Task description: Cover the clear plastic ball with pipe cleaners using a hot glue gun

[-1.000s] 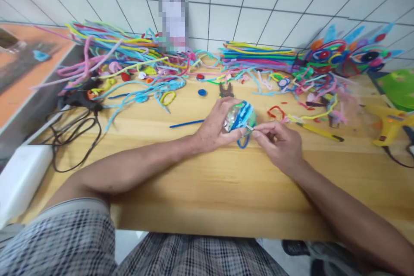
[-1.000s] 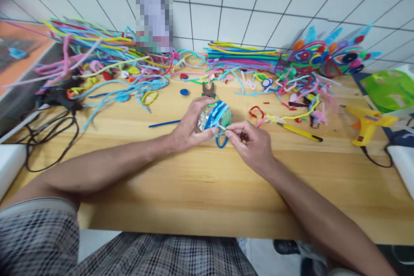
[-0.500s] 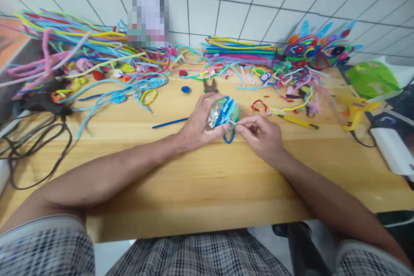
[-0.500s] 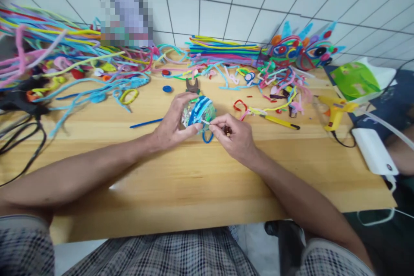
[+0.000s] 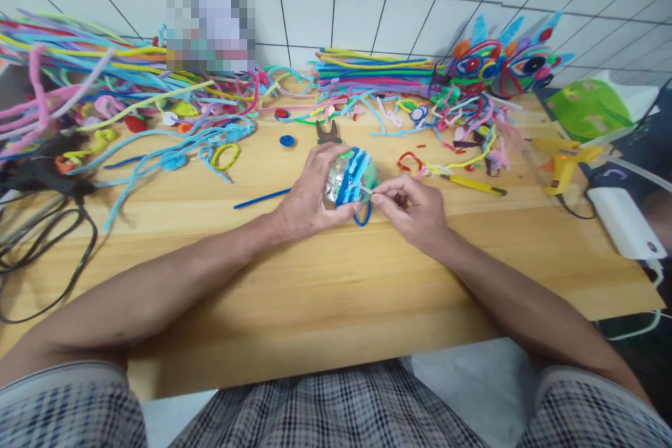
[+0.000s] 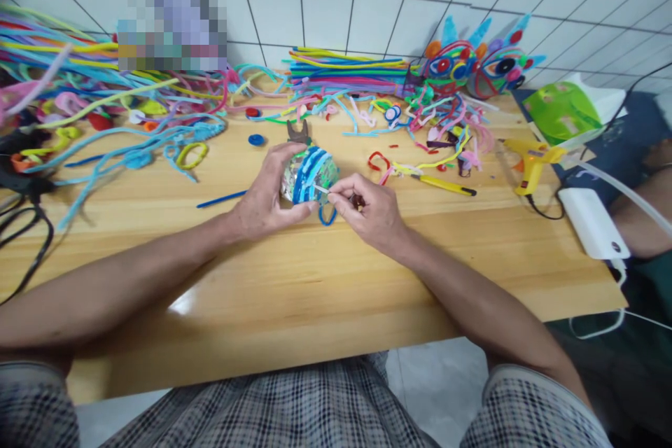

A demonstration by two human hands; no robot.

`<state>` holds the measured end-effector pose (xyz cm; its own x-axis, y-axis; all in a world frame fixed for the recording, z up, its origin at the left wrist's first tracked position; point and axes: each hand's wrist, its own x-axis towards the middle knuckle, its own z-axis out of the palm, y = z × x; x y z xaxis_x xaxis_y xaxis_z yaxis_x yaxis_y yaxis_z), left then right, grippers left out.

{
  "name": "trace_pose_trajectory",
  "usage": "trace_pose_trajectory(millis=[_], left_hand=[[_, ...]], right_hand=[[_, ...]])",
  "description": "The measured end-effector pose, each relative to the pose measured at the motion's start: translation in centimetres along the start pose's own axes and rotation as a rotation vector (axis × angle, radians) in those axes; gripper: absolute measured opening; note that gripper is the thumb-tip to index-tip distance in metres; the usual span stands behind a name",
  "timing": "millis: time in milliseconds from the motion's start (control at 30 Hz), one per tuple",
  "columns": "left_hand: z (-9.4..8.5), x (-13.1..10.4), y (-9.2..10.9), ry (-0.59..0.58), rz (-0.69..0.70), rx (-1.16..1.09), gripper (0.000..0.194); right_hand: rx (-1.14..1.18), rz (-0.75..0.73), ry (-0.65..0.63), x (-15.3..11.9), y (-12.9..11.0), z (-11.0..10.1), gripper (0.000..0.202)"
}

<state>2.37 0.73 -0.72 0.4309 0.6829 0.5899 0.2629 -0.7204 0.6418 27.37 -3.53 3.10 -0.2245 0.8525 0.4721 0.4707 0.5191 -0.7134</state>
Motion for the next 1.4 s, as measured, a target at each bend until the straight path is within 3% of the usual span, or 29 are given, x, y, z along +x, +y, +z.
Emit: trace_pose_trajectory(millis=[133, 667, 1400], left_hand=[[0.07, -0.01, -0.01, -0.001, 0.003, 0.032, 0.098], [-0.38, -0.17, -0.51, -0.018, -0.017, 0.042, 0.081], [-0.31, -0.17, -0.87, -0.027, -0.010, 0.013, 0.087]], right_hand=[[0.011, -0.017, 0.006, -0.05, 0.14, 0.12, 0.008], [0.039, 0.005, -0.025, 0.24, -0.04, 0.29, 0.012], [0.023, 0.003, -0.025, 0.08, 0.13, 0.44, 0.015]])
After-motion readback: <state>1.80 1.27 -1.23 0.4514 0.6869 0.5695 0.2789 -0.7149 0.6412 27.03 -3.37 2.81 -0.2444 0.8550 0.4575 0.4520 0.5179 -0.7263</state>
